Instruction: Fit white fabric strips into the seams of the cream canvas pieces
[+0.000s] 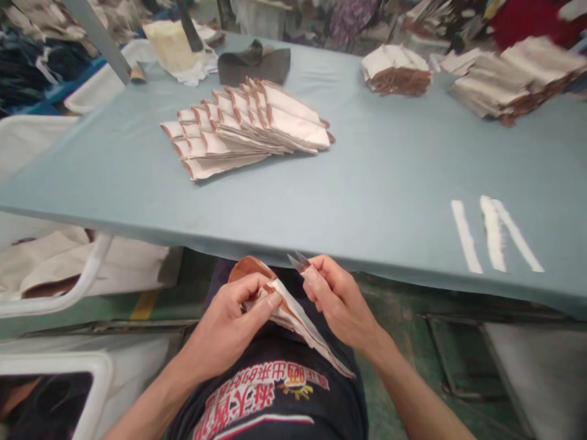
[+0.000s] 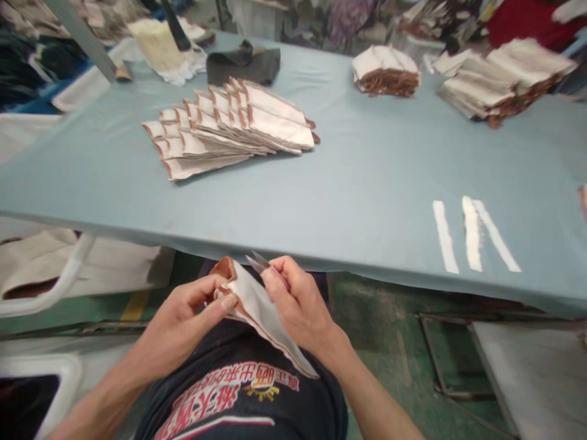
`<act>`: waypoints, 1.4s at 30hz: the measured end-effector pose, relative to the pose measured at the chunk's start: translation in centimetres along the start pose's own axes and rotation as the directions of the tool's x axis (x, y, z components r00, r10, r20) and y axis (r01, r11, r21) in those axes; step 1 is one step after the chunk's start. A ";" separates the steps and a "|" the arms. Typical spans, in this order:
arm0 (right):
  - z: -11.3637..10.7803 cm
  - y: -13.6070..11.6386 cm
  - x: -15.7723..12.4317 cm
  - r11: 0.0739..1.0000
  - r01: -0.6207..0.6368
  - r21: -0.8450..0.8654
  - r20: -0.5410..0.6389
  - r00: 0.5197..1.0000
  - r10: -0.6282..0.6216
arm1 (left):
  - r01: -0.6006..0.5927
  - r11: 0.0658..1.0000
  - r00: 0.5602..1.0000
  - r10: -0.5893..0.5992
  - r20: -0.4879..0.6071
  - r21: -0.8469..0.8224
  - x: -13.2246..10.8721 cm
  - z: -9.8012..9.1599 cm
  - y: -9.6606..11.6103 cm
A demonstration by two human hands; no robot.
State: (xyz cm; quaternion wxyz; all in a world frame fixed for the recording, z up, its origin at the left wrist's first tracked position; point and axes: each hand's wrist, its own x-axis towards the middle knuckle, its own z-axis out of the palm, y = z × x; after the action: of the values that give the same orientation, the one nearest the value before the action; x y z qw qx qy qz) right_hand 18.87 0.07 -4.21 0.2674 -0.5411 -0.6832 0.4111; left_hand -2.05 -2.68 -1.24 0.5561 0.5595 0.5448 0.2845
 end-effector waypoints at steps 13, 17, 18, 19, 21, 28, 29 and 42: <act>-7.7 7.5 8.2 0.923 -0.159 -0.350 -0.491 0.871 -0.036 | -0.014 1.000 1.000 0.015 0.017 -0.024 1.3 -0.1 1.4; -4.4 2.1 2.0 0.997 0.067 -0.050 -0.115 0.991 -0.072 | -0.013 0.999 1.000 0.013 0.003 -0.037 1.4 -0.2 1.2; -3.4 0.8 0.7 0.993 0.105 0.055 -0.018 0.994 -0.104 | -0.018 0.999 1.000 0.018 -0.005 -0.031 1.5 -0.2 1.2; -2.4 -0.3 -0.3 0.989 0.121 0.080 0.000 0.993 -0.122 | -0.025 0.999 1.000 0.025 -0.013 -0.023 1.5 -0.1 1.1; -0.7 -1.8 -1.2 0.991 0.119 0.054 -0.043 0.992 -0.117 | -0.038 0.999 0.999 0.038 -0.033 -0.004 1.5 0.1 1.2; 1.3 -2.1 -0.5 0.988 0.020 0.152 0.076 0.997 -0.032 | -0.050 0.999 0.995 0.051 -0.088 0.010 0.8 0.0 0.6; 1.4 -2.1 -0.5 0.987 0.009 0.160 0.102 0.994 -0.026 | -0.054 0.998 0.994 0.055 -0.092 0.016 0.7 0.0 0.4; 6.9 -1.7 -0.5 0.864 0.310 0.397 -0.174 0.950 -0.261 | -0.161 0.983 0.912 0.116 -0.392 -0.085 -0.1 2.3 -1.7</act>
State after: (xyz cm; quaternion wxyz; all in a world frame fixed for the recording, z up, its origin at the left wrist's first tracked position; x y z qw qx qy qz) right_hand 12.54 -2.44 -6.31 0.4739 -0.3866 -0.6349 0.4722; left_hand -0.52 -3.90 -3.32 0.4476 0.4968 0.5851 0.4587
